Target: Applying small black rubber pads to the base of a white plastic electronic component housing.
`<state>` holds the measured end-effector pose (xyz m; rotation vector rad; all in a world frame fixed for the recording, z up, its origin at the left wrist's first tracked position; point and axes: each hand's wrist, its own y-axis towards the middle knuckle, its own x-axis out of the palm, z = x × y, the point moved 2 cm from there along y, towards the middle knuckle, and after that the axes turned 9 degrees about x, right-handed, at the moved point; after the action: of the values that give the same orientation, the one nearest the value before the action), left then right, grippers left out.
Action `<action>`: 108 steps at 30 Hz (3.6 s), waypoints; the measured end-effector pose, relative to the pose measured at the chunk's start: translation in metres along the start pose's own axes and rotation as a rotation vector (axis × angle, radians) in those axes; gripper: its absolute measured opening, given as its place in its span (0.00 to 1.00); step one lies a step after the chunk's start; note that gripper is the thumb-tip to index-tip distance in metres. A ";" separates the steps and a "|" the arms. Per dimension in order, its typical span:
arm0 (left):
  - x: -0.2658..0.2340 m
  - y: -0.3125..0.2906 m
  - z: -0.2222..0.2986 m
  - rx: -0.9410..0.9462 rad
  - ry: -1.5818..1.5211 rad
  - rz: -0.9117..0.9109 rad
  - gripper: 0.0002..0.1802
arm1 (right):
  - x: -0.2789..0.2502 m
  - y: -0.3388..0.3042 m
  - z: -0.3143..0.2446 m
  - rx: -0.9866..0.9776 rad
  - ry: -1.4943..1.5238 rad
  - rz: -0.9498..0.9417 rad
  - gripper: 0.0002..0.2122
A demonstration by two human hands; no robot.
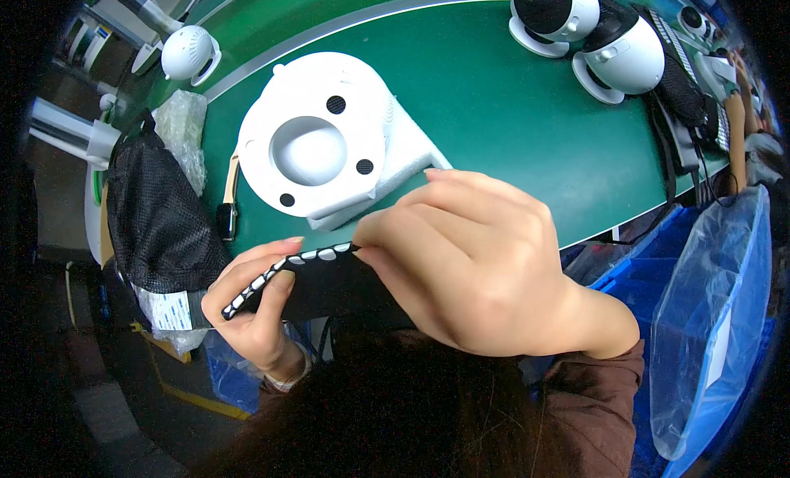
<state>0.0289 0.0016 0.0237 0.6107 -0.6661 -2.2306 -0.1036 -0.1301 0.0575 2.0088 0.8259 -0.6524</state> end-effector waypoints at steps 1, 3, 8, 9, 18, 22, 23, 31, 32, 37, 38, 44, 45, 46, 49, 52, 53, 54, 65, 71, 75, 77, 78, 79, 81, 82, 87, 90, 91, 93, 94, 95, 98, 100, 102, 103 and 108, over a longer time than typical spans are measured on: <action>0.000 0.000 -0.001 0.037 0.031 0.007 0.10 | 0.000 0.001 0.001 0.026 0.012 -0.034 0.08; -0.003 0.000 -0.001 0.074 0.060 0.014 0.10 | -0.002 0.005 0.002 0.046 0.007 -0.104 0.09; -0.005 0.003 0.000 0.001 0.191 -0.028 0.12 | 0.002 0.002 -0.011 -0.176 -0.128 -0.026 0.05; -0.006 0.004 0.000 -0.006 0.189 -0.007 0.12 | 0.000 0.002 -0.019 -0.281 -0.230 0.052 0.05; -0.013 0.004 -0.015 -0.147 0.087 0.231 0.09 | -0.008 0.024 -0.024 -0.567 -0.106 -0.075 0.09; -0.012 0.011 -0.007 0.082 0.039 -0.007 0.09 | -0.006 0.036 -0.020 -0.025 0.017 0.206 0.07; -0.012 0.009 -0.005 0.041 0.061 -0.068 0.10 | 0.009 0.051 -0.011 -0.076 0.124 0.172 0.04; -0.003 0.013 -0.015 0.083 0.059 -0.089 0.10 | 0.035 0.066 -0.005 -0.011 0.123 0.170 0.03; -0.004 0.012 -0.015 0.091 0.060 -0.092 0.09 | 0.037 0.065 -0.007 -0.020 0.081 0.177 0.03; -0.006 0.010 -0.014 0.078 0.057 -0.088 0.08 | 0.041 0.065 -0.010 -0.017 0.094 0.195 0.03; -0.006 0.010 -0.014 0.082 0.053 -0.088 0.08 | 0.041 0.065 -0.010 -0.016 0.081 0.199 0.03; -0.005 0.010 -0.015 0.079 0.049 -0.092 0.09 | 0.043 0.064 -0.009 -0.020 0.059 0.208 0.03; -0.005 0.010 -0.014 0.065 0.056 -0.100 0.09 | 0.044 0.064 -0.009 -0.021 0.060 0.206 0.03; -0.005 0.009 -0.015 0.063 0.057 -0.099 0.09 | 0.045 0.065 -0.010 -0.026 0.054 0.211 0.03; -0.004 0.009 -0.015 0.105 0.043 -0.097 0.09 | 0.043 0.065 -0.011 -0.045 0.017 0.218 0.03; -0.005 0.008 -0.014 0.050 0.029 -0.099 0.09 | 0.044 0.065 -0.012 -0.053 -0.006 0.213 0.03; -0.005 0.008 -0.015 0.058 0.024 -0.100 0.08 | 0.044 0.065 -0.012 -0.047 -0.004 0.210 0.03; -0.005 0.008 -0.015 0.066 0.019 -0.101 0.08 | 0.043 0.065 -0.012 -0.050 -0.003 0.210 0.03; -0.004 0.010 -0.016 0.113 0.041 -0.100 0.08 | 0.041 0.065 -0.009 0.010 0.110 0.168 0.04; -0.004 0.008 -0.011 0.061 0.039 -0.123 0.08 | 0.043 0.063 -0.011 -0.017 0.065 0.201 0.03; -0.005 0.008 -0.013 0.062 0.035 -0.141 0.07 | 0.043 0.064 -0.013 -0.061 -0.012 0.196 0.04; -0.004 0.009 -0.015 0.091 0.032 -0.135 0.07 | 0.039 0.067 -0.010 -0.020 0.017 0.163 0.05; -0.003 0.010 -0.015 0.116 0.033 -0.126 0.07 | 0.035 0.072 -0.002 0.000 0.133 0.138 0.07; -0.004 0.011 -0.016 0.126 0.029 -0.127 0.07 | 0.031 0.077 0.004 0.018 0.248 0.113 0.10; -0.008 0.011 -0.021 0.113 0.024 -0.151 0.07 | 0.036 0.080 0.004 0.168 0.377 -0.009 0.12; -0.010 0.012 -0.023 0.115 0.033 -0.145 0.07 | 0.037 0.084 0.003 0.209 0.341 -0.129 0.12; -0.013 0.017 -0.019 0.059 0.004 -0.148 0.07 | 0.026 0.107 0.000 0.248 0.189 -0.379 0.09; -0.020 0.008 -0.020 -0.022 -0.048 -0.116 0.08 | 0.003 0.134 0.014 0.439 0.497 -0.457 0.10; -0.021 0.002 -0.026 -0.047 -0.084 -0.083 0.08 | 0.006 0.145 0.020 0.390 0.509 -0.341 0.12; -0.026 -0.007 -0.027 -0.077 -0.071 -0.110 0.07 | 0.008 0.180 0.016 0.214 0.297 -0.530 0.13; -0.030 -0.011 -0.025 -0.165 -0.080 -0.142 0.07 | 0.024 0.197 0.011 0.208 0.258 -0.539 0.12; -0.030 -0.016 -0.027 -0.210 -0.111 -0.154 0.07 | 0.041 0.212 0.007 0.209 0.257 -0.514 0.11; -0.029 -0.019 -0.031 -0.161 -0.118 -0.187 0.08 | 0.096 0.258 -0.005 0.123 0.201 -0.499 0.07; -0.023 -0.015 -0.031 -0.178 -0.150 -0.218 0.08 | 0.137 0.287 0.016 -0.343 -0.024 -0.206 0.08; -0.024 -0.015 -0.031 -0.196 -0.137 -0.217 0.07 | 0.178 0.301 0.032 -0.204 -0.233 -0.173 0.06; -0.025 -0.014 -0.029 -0.226 -0.119 -0.237 0.07 | 0.194 0.307 0.048 -0.265 -0.288 -0.133 0.06; -0.024 -0.010 -0.033 -0.144 -0.069 -0.231 0.09 | 0.221 0.317 0.129 -0.298 -0.418 -0.192 0.09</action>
<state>0.0580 0.0165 -0.0022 0.5645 -0.4829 -2.4988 0.2587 -0.3064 -0.0013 1.4682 0.8099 -0.9588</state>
